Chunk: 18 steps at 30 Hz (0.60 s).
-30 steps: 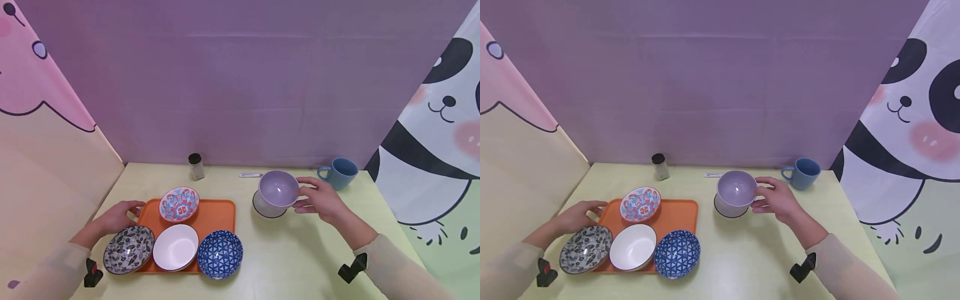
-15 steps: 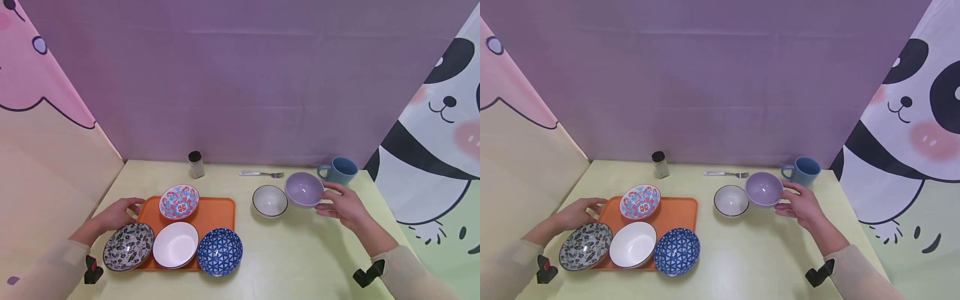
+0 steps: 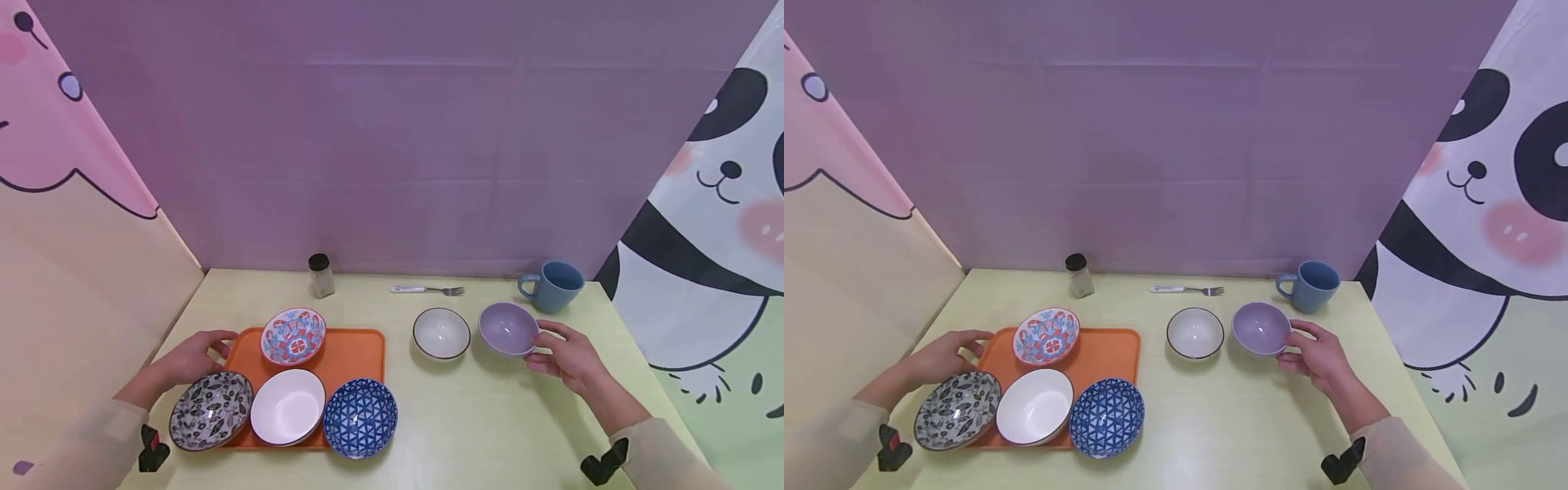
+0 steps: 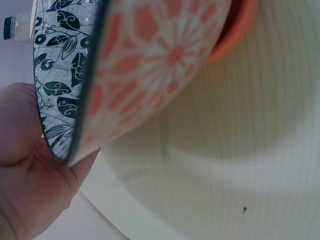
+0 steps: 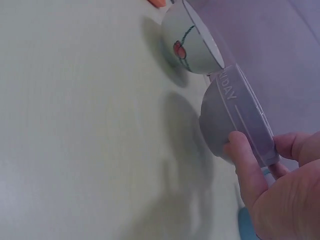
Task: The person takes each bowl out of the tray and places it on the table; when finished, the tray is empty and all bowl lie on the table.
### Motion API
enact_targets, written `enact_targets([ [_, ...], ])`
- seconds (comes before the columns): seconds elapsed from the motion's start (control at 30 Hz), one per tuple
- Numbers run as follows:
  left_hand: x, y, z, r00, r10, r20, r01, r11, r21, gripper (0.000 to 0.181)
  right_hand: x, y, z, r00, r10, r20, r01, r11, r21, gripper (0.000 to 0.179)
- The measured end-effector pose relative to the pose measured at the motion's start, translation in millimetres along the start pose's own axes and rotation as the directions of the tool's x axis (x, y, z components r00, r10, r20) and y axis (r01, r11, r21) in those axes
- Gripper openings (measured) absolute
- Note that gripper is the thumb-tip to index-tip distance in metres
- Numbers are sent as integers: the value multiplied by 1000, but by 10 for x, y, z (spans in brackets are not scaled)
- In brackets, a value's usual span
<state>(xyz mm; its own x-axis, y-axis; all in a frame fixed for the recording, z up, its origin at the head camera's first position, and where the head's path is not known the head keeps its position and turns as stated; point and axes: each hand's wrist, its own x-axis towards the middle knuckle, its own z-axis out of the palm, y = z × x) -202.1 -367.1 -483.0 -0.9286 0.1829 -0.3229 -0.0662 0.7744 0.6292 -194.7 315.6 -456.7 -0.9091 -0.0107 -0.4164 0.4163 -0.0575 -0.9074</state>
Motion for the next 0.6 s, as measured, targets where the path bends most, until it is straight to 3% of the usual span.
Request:
enact_targets([
  [0.27,-21,-4,8,1000,6,-6,-6,1000,17,68,84,170,-5,1000,27,-12,-27,999,34,65],
  [0.6,-29,12,-3,1000,9,-7,-9,1000,14,68,118,206,-12,1000,23,6,-24,999,45,66],
])
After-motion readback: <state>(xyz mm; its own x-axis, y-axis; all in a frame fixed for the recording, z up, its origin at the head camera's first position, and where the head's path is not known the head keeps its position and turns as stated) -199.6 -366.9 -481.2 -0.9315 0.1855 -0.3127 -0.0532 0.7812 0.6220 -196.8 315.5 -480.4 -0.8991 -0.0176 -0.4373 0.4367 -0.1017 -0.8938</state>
